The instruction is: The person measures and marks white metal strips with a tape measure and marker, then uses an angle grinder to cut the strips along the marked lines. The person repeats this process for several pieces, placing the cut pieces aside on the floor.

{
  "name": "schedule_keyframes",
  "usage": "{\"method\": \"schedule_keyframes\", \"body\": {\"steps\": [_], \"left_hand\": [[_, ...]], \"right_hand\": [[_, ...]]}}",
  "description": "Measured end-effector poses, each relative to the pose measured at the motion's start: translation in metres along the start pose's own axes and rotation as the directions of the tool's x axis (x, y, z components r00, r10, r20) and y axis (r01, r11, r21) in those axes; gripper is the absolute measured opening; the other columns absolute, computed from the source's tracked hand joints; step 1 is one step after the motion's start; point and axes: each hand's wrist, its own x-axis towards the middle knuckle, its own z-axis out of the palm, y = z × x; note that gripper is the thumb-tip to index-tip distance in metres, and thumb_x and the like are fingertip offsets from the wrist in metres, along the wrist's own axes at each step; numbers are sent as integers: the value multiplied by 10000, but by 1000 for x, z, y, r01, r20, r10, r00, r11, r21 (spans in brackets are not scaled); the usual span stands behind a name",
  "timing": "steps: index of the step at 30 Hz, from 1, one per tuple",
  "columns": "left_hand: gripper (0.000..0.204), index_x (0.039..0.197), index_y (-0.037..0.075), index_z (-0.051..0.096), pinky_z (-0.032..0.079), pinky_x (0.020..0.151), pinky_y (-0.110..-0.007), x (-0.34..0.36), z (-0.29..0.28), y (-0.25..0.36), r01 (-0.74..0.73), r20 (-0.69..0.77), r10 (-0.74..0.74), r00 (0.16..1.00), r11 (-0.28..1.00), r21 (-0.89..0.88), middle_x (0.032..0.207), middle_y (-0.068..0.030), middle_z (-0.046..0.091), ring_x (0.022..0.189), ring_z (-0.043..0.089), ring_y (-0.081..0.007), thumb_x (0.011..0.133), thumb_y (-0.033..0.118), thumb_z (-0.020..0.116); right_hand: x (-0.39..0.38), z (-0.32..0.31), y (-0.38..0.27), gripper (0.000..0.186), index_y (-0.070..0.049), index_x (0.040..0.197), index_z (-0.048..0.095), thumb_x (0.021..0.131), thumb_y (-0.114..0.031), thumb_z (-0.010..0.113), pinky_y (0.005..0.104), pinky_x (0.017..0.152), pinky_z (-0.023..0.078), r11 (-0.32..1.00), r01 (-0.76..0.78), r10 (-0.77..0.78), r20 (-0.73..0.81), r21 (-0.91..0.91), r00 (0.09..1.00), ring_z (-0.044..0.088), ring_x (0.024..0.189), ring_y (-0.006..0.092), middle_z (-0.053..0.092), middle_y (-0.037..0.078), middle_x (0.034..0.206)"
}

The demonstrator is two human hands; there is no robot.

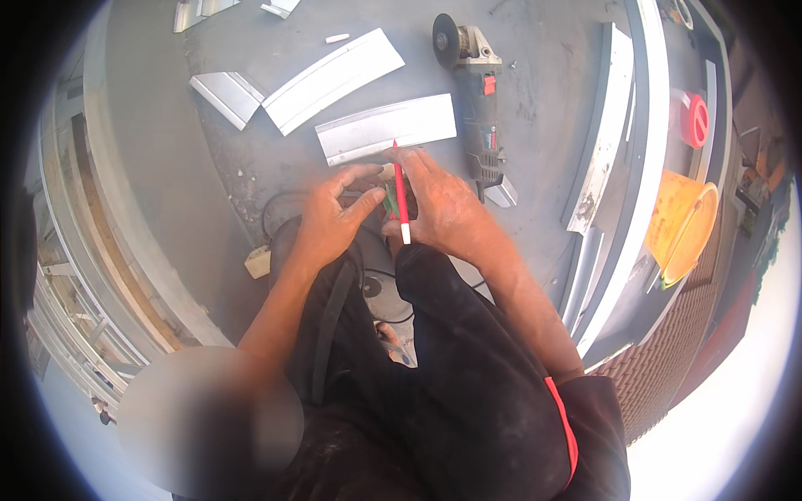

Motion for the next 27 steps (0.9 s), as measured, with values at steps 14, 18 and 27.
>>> {"method": "schedule_keyframes", "body": {"steps": [14, 18, 27], "left_hand": [[215, 1109, -50, 815, 576, 727, -261, 33, -48, -55, 298, -205, -341, 917, 930, -214, 928, -79, 818, 777, 700, -96, 959, 92, 878], [233, 1137, -52, 842, 580, 723, -278, 39, -38, -56, 351, -287, -376, 881, 926, -136, 919, -94, 828, 759, 715, -119, 967, 105, 870], [333, 1198, -46, 855, 567, 697, -313, 30, -32, -71, 399, -404, -347, 846, 916, 48, 879, -102, 818, 760, 741, -146, 952, 174, 901]], "right_hand": [[28, -13, 45, 562, -81, 1484, 590, 945, -11, 734, 559, 985, 561, 886, 16, -103, -162, -464, 981, 711, 1230, 344, 696, 138, 1344], [23, -5, 55, 563, -87, 1482, 599, 941, -3, 728, 531, 999, 547, 843, -26, -85, -181, -537, 980, 706, 1249, 314, 703, 120, 1340], [21, 19, 60, 597, -71, 1514, 582, 936, 1, 713, 520, 1121, 486, 772, -70, -111, -242, -632, 964, 676, 1311, 319, 686, 130, 1418]]}}
